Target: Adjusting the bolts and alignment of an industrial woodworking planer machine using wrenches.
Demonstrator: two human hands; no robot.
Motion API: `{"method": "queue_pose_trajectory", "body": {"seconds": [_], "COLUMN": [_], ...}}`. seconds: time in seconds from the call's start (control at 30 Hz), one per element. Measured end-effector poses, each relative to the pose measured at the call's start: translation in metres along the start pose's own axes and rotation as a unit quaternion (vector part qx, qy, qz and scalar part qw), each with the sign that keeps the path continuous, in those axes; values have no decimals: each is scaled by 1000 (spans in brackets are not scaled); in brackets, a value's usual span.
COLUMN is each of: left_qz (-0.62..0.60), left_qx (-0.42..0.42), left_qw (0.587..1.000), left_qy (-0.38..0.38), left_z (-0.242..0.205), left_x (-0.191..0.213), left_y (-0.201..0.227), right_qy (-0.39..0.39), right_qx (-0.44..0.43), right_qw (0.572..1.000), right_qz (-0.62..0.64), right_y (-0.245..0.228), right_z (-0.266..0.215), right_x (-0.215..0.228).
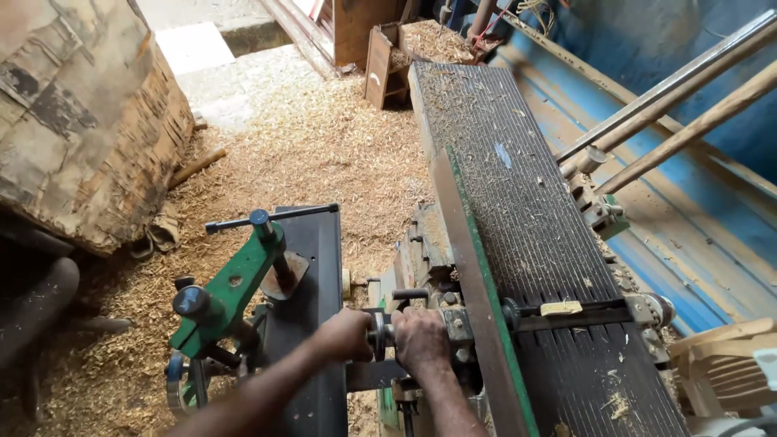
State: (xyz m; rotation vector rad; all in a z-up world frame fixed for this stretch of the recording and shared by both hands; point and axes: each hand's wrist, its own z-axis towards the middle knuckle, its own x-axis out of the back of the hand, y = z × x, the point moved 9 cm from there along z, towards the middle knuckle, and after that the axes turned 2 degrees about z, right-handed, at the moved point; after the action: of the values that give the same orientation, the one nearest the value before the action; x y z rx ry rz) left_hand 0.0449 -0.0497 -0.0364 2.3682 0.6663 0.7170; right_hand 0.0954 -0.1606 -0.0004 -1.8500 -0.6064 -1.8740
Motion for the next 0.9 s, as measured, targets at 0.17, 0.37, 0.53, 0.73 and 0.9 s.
{"method": "queue_pose_trajectory", "body": {"seconds": [0.17, 0.37, 0.53, 0.73, 0.9], "left_qz": [326, 190, -37, 230, 83], "left_qx": [-121, -122, 43, -150, -24], "left_qw": [812, 945, 996, 828, 991], "left_qy": [469, 238, -73, 489, 105], "left_z": [-59, 17, 20, -41, 24], "left_x": [10, 48, -16, 22, 35], "left_y": [42, 11, -21, 30, -12], "right_qy": [21, 32, 23, 15, 5], "right_qx": [7, -1, 11, 10, 9], "right_qw": [999, 999, 1000, 1000, 1000], "right_qz": [30, 25, 5, -8, -15], "right_y": [-13, -10, -9, -8, -9], "right_z": [-5, -2, -5, -3, -3], "right_x": [19, 28, 19, 20, 10]}}
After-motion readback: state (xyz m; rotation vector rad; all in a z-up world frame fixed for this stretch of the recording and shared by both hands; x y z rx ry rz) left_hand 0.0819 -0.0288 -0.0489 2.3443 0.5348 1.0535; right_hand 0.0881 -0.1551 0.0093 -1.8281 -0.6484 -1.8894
